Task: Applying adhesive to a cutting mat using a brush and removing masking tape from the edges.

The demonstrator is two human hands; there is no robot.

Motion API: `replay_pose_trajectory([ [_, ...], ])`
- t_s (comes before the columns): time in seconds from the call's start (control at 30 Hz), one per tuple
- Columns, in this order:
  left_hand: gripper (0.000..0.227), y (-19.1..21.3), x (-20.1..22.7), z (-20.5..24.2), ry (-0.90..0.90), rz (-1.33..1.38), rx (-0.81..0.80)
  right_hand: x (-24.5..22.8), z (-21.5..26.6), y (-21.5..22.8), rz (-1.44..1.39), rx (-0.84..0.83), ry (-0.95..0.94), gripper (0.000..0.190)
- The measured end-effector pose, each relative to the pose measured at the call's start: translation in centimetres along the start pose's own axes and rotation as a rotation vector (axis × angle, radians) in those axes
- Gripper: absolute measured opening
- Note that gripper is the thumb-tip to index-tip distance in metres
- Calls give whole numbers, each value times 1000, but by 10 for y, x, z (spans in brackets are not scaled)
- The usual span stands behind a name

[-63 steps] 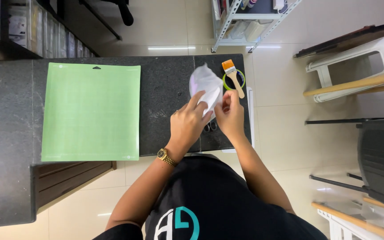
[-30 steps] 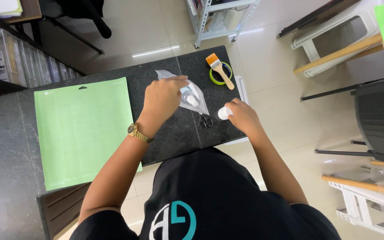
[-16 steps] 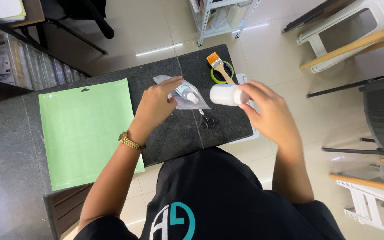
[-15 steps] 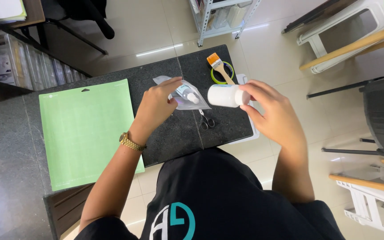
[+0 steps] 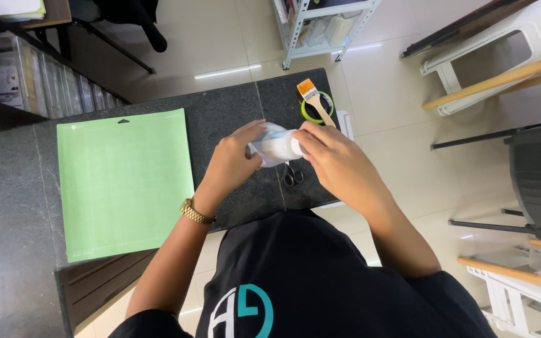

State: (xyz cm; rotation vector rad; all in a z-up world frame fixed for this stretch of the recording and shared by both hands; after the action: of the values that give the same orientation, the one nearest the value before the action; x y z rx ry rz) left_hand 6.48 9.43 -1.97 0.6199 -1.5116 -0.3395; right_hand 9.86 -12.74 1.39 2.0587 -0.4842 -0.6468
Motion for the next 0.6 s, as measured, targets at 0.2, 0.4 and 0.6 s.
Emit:
replay_pose_trajectory([
  [0.2,59,-9,3,11,62,170,-35,-11,0,-25,105,-30,117,24],
  [0.4,58,-16,19,23,91,288,-75,3,19,-88,163,-172,239,12],
  [0.6,60,-17,22,25,127,312,-55,3,3,-117,157,-380,169,4],
])
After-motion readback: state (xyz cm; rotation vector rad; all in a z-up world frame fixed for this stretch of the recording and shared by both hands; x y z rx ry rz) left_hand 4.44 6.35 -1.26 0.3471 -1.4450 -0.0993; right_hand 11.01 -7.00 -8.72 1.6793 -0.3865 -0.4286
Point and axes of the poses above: each hand's wrist, its own z-axis away from the middle knuckle, its own y-axis out of the back of the hand, x = y × z, the point moved 1 cm from there along -z, towards the middle knuckle, and after that the axes turned 15 degrees about x, right-handed, at the moved point
